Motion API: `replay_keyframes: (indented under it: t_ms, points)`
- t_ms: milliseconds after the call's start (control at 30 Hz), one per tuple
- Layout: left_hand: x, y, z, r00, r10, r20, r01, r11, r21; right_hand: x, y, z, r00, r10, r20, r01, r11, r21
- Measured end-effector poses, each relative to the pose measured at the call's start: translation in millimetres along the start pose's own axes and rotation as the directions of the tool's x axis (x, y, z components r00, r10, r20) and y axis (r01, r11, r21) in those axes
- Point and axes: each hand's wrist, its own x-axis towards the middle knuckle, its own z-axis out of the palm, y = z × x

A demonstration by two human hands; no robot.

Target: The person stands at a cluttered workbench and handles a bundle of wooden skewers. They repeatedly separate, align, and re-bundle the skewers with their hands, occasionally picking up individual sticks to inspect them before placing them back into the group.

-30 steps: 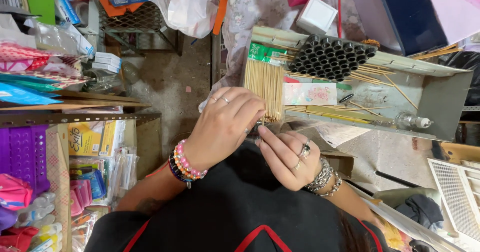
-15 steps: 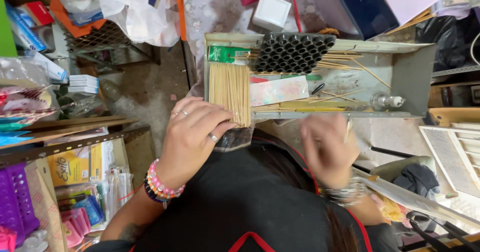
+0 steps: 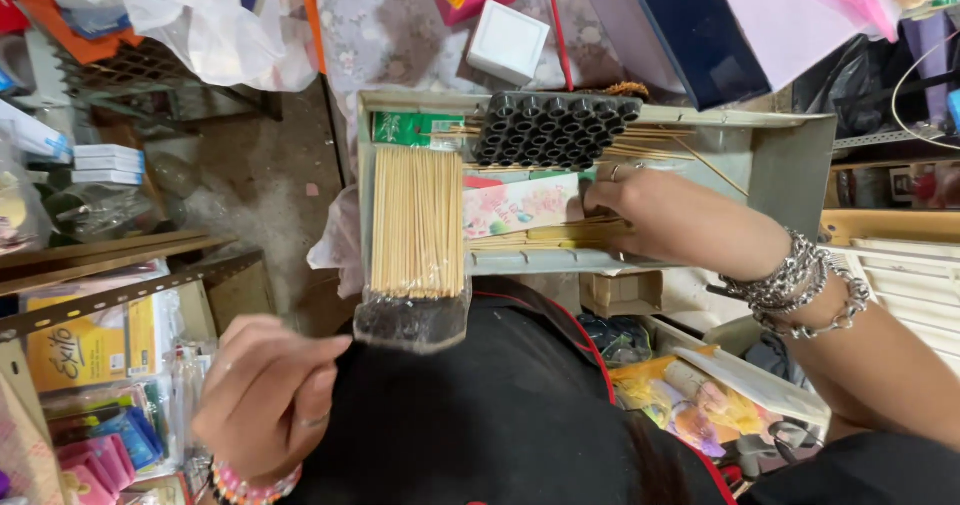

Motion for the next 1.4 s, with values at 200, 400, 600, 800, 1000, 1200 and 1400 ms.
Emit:
replay_keyframes:
  t_ms: [200,400,600,800,1000,1200,1400]
  points:
    - [-35,-21,-3,0.990,-0.087,0.110,0.075,0.992,0.104,5,9,9,0.990,-0.139,-0.027,0.140,0.990,0.016]
    - [-4,-10,6,0.994,0.028,0.106,-0.036,0.997,0.069,8,20,23,0.990,-0.066,-0.121,0.079,0.991,0.105]
    - [-4,-10,-3,0.965,-0.042,0.259,0.016,0.995,0.102,4,13,12,0.980,-0.156,-0.122,0.146,0.985,-0.087]
    - [1,-12,0,0.970,0.001,0.243,-0.023,0.996,0.086,12,17,10,0.991,-0.057,0.118,0.082,0.972,-0.222]
    - [-4,-15,0,0.989,0.048,0.142,-0.058,0.996,0.066,14,19,10,0.988,-0.135,0.079,0.145,0.981,-0.129]
    - [-5,-21,-2,0.986,0.050,0.159,-0.062,0.996,0.071,8,21,15,0.992,-0.120,0.033,0.124,0.968,-0.220]
    - [-9,-23,1,0.982,0.099,0.159,-0.109,0.993,0.051,13,25,11,0.988,-0.141,0.065,0.153,0.956,-0.249]
